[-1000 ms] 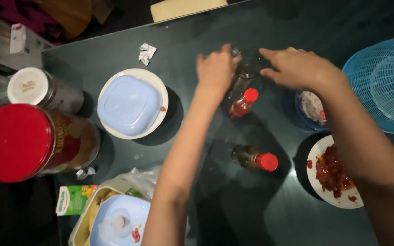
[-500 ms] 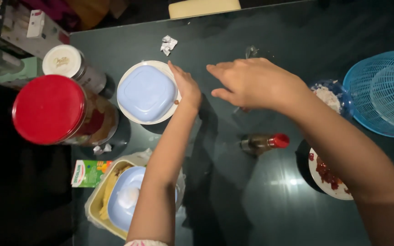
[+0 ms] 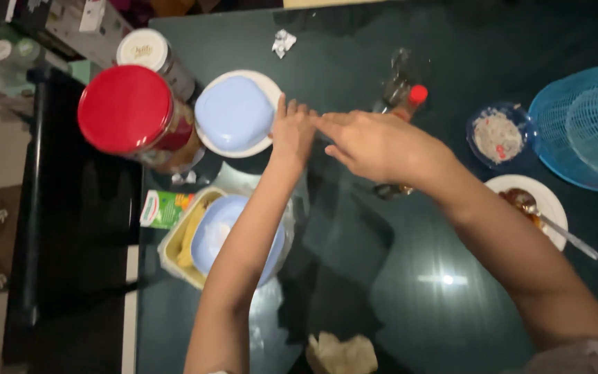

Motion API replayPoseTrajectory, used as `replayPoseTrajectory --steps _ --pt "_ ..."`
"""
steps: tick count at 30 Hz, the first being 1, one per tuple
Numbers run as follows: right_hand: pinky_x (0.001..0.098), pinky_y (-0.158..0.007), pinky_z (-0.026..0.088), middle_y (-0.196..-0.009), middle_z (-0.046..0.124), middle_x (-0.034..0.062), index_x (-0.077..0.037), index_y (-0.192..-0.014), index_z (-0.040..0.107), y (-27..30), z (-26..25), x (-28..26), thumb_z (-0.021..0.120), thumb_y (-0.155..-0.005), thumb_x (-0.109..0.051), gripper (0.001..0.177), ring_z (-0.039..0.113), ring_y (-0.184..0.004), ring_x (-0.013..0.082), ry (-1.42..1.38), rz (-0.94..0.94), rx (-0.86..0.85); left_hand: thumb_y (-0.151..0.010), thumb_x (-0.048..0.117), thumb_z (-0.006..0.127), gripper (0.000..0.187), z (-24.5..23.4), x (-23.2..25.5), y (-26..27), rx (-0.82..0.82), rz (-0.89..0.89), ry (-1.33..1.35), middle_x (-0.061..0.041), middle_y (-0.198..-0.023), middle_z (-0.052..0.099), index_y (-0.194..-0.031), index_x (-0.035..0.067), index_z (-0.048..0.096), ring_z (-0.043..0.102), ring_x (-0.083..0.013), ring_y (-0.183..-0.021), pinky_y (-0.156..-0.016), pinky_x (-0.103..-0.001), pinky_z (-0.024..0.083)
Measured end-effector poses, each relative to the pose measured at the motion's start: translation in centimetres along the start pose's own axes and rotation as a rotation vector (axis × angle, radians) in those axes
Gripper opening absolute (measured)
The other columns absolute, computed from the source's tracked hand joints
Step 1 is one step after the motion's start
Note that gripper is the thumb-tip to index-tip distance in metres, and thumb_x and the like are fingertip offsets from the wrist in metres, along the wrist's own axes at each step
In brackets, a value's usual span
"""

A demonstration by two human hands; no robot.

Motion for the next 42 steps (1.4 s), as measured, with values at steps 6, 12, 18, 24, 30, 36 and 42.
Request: replayPoseTrajectory --steps 6,12,18,24,30,36,42 --pt "0.0465 -0.102 0.049 -0.142 0.06 0.0192 -0.001 -0.138 0.056 4.7 3.7 -2.2 0.059 -0.098 -0.02 0.045 0.06 -0.125 0.0378 -0.126 -0.166 0.157 -0.085 0.011 0.068 0.022 -9.8 3.0 10.6 0.152 -0.111 0.55 -0.016 -0.105 0.069 -0.105 0.003 0.069 0.067 -0.0357 -0.103 -0.091 -0.046 0.053" --pt "0.0454 -0.099 0.05 -0.136 0.063 0.0181 -0.002 -0.138 0.057 12.1 10.0 -4.9 0.06 -0.096 -0.017 0.045 0.061 -0.122 0.0377 -0.387 -0.071 0.058 -0.082 0.01 0.072 0.029 -13.5 6.7 21.6 0.067 -0.12 0.86 -0.018 -0.106 0.069 -0.11 0.002 0.068 0.067 -0.042 -0.094 -0.077 -0.05 0.055" --pt "0.043 -0.099 0.053 -0.122 0.069 0.0149 -0.003 -0.119 0.068 19.7 19.7 -9.2 0.062 -0.094 -0.014 0.028 0.066 -0.115 0.0366 -0.548 -0.008 0.069 -0.086 0.018 0.073 0.023 -10.1 10.2 32.2 -0.088 -0.159 0.951 -0.016 -0.103 0.072 -0.106 0.006 0.071 0.069 -0.0418 -0.092 -0.076 -0.051 0.056" --pt "0.0413 -0.097 0.054 -0.12 0.07 0.0136 -0.008 -0.121 0.069 25.0 26.8 -15.4 0.059 -0.09 -0.008 0.032 0.067 -0.113 0.0338 -0.692 0.209 -0.198 -0.089 0.019 0.073 0.023 -9.3 11.7 38.9 -0.206 -0.193 0.912 -0.02 -0.106 0.071 -0.106 0.004 0.07 0.068 -0.0444 -0.092 -0.078 -0.052 0.056" --pt "0.0463 -0.107 0.039 -0.138 0.058 0.0227 -0.005 -0.115 0.073 27.4 27.6 -19.2 0.071 -0.082 -0.011 0.034 0.05 -0.13 0.0404 -0.425 0.08 0.192 -0.088 0.017 0.072 0.022 -10.7 12.0 41.7 -0.158 -0.118 0.917 -0.02 -0.103 0.071 -0.106 0.005 0.069 0.069 -0.0448 -0.089 -0.075 -0.053 0.056" --pt "0.0421 -0.105 0.05 -0.133 0.066 0.014 -0.007 -0.119 0.074 27.9 32.2 -17.4 0.059 -0.082 0.009 0.043 0.06 -0.128 0.0347 -0.281 0.278 0.382 -0.087 0.016 0.074 0.021 -11.3 12.1 41.6 -0.134 -0.064 0.86 -0.017 -0.103 0.072 -0.103 0.005 0.069 0.07 -0.0427 -0.09 -0.076 -0.052 0.057" --pt "0.0434 -0.1 0.052 -0.125 0.069 0.0172 -0.002 -0.113 0.074 22.8 27.0 -12.9 0.058 -0.088 0.01 0.033 0.063 -0.112 0.0393 -0.408 0.351 0.618 -0.084 0.014 0.076 0.032 -13.0 11.0 37.4 0.031 0.001 0.857 -0.014 -0.117 0.069 -0.113 0.006 0.068 0.068 -0.0383 -0.102 -0.084 -0.049 0.056"
Point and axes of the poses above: each hand's wrist, its own y-axis away from the middle knuckle, its own z-axis out of the palm, x = y × z, the point moved 5 cm from there along -y, towards the middle knuckle
